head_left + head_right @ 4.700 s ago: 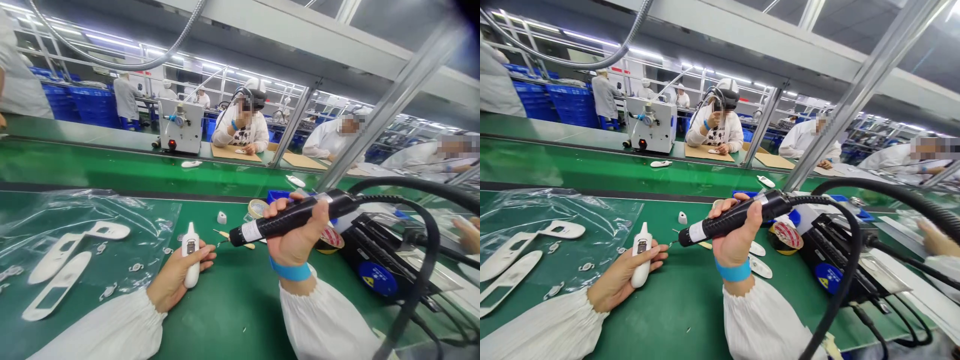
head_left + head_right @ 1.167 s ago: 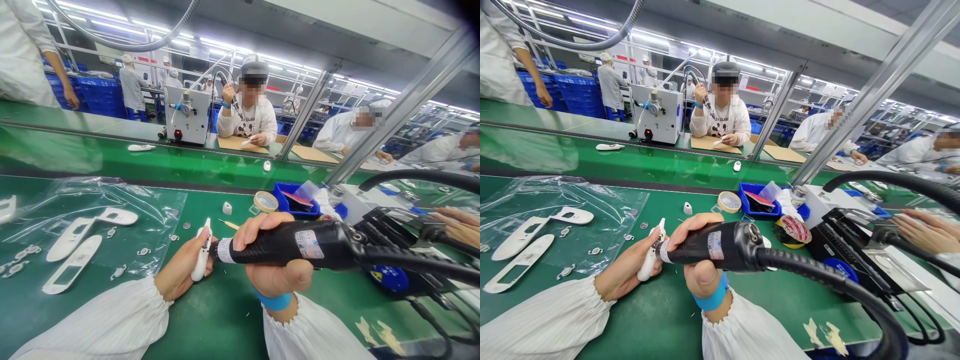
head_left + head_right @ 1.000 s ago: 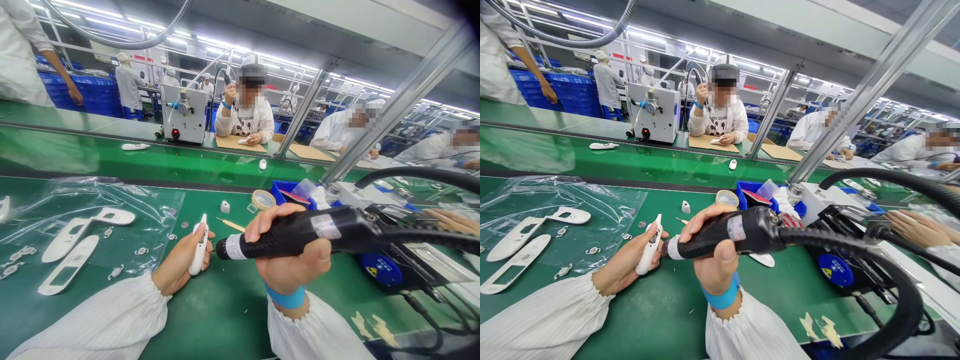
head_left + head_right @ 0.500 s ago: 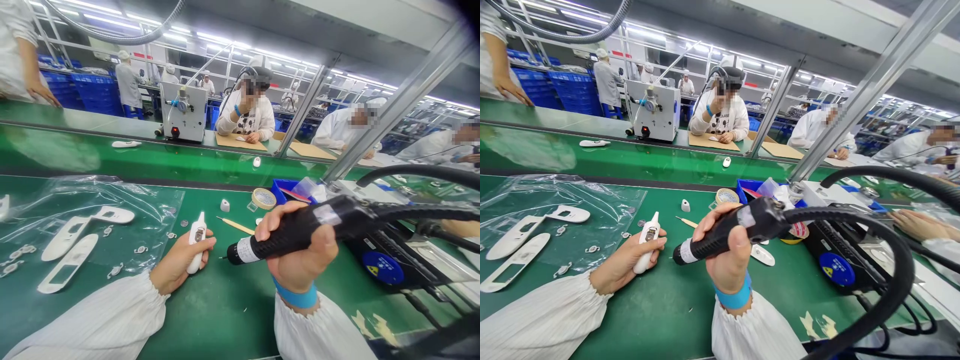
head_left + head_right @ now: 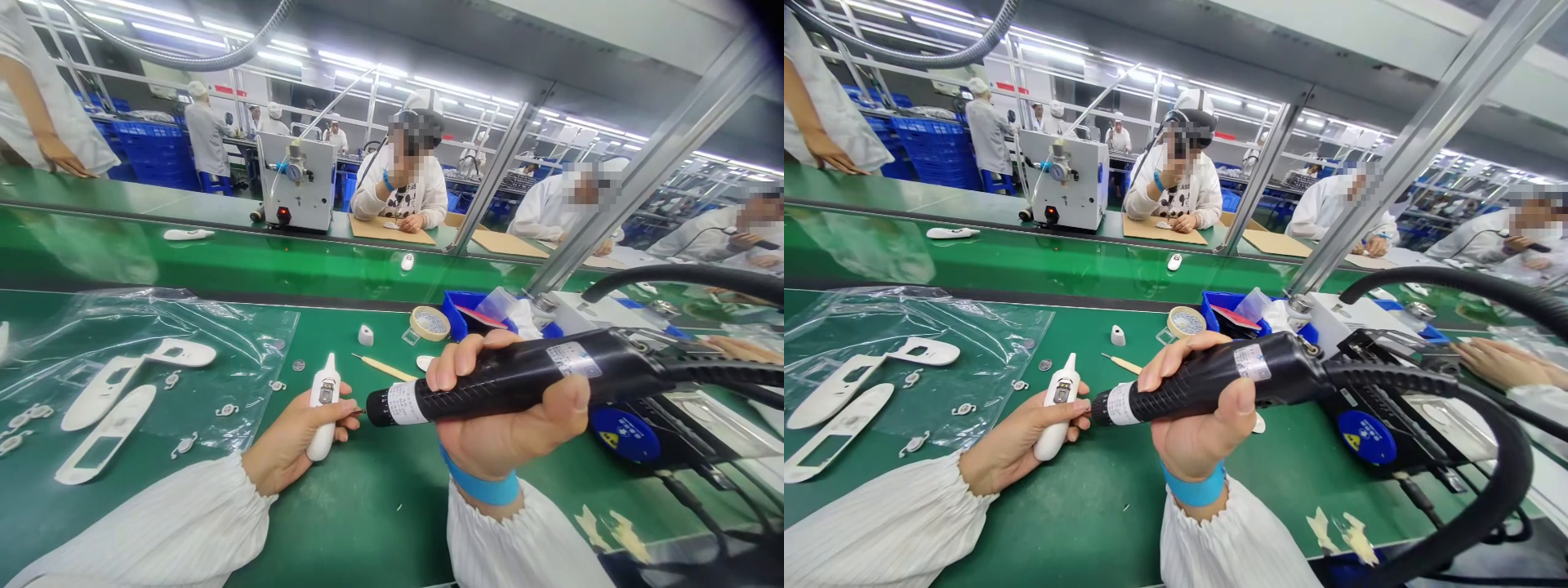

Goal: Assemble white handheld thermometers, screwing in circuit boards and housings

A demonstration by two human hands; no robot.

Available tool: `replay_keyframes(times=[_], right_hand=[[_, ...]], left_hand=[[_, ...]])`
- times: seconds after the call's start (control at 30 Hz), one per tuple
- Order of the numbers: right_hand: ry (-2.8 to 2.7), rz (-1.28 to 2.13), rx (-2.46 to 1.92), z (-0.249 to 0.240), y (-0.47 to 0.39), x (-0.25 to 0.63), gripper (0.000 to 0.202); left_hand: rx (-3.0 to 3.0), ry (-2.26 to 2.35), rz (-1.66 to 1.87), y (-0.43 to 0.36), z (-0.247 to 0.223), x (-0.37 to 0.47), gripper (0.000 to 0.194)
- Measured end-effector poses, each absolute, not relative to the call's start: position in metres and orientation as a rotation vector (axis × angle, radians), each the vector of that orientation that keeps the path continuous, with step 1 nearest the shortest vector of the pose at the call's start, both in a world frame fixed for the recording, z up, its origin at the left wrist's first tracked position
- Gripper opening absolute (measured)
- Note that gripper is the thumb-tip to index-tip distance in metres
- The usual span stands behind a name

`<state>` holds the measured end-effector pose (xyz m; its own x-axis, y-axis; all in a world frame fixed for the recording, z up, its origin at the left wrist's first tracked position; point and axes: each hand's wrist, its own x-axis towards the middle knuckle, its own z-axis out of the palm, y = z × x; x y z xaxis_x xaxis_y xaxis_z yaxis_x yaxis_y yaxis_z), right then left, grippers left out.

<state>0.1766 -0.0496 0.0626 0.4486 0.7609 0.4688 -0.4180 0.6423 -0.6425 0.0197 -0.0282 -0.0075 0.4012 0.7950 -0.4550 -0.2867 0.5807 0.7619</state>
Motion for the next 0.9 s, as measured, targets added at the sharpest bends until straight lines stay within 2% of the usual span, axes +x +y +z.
replay_keyframes(times=[0.47, 0.67, 0.9], right_hand=[[-0.874, 0.726, -0.447, 0.061, -0.051, 0.177, 0.036], [-0.852, 0.711, -0.442, 0.065, -0.054, 0.174, 0.04], [-0.9, 0.81, -0.374, 0.06, -0.058, 0.163, 0.038]], left_hand=[[0.632, 0.927, 0.735, -0.028, -0.006, 0.02, 0.026], [0.563, 0.836, 0.712, -0.028, -0.011, 0.02, 0.044], [0.597, 0.832, 0.679, -0.03, -0.014, 0.024, 0.043]])
